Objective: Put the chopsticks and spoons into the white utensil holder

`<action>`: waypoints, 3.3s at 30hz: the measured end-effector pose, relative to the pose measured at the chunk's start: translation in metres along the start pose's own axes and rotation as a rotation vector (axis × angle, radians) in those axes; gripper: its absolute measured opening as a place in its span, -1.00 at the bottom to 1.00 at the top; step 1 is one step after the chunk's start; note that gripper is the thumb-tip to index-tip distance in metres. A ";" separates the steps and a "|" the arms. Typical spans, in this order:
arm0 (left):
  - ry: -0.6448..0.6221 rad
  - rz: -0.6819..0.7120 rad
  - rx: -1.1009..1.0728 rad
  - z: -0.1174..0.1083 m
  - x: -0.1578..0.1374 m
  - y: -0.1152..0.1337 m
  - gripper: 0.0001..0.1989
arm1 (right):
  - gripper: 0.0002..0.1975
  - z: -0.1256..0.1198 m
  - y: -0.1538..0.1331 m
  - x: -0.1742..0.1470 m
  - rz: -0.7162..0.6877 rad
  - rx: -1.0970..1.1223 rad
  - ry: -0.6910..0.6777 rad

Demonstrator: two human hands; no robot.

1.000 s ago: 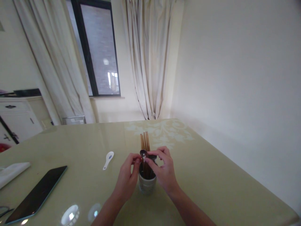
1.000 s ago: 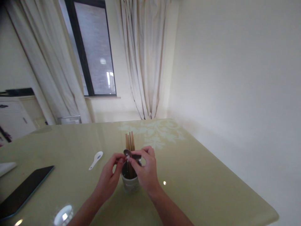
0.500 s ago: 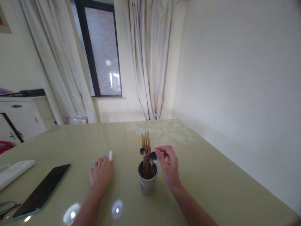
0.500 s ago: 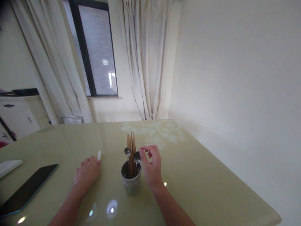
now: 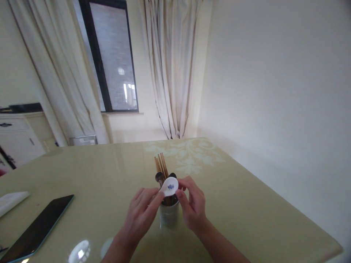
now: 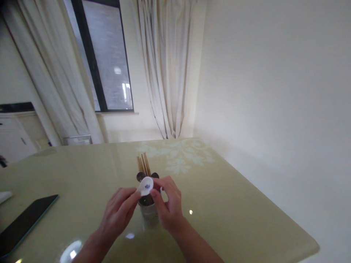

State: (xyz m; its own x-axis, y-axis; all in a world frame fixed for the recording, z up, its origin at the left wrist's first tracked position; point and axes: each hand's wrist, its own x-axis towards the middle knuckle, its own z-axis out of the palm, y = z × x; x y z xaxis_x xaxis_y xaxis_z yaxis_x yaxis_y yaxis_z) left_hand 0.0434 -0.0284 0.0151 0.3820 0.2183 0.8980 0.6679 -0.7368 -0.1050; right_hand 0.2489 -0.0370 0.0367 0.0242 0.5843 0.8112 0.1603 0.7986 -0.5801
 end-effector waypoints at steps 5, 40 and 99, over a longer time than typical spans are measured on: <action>0.025 0.034 0.014 0.000 0.011 0.010 -0.78 | -0.81 0.000 0.008 0.002 0.111 0.003 0.086; -0.179 -0.792 -0.549 0.044 -0.032 0.006 -0.60 | 0.24 0.014 0.065 -0.026 0.202 -0.058 -0.231; -0.527 -0.224 -0.202 0.076 -0.058 0.008 -0.59 | -0.65 0.036 0.045 -0.035 -0.100 -0.422 -0.621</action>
State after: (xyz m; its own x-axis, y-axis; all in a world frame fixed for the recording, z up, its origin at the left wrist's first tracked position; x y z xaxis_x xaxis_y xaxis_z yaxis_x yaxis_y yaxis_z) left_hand 0.0752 0.0024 -0.0701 0.5454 0.6318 0.5508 0.6540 -0.7318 0.1918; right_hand 0.2200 -0.0168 -0.0205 -0.5507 0.5854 0.5950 0.5000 0.8021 -0.3265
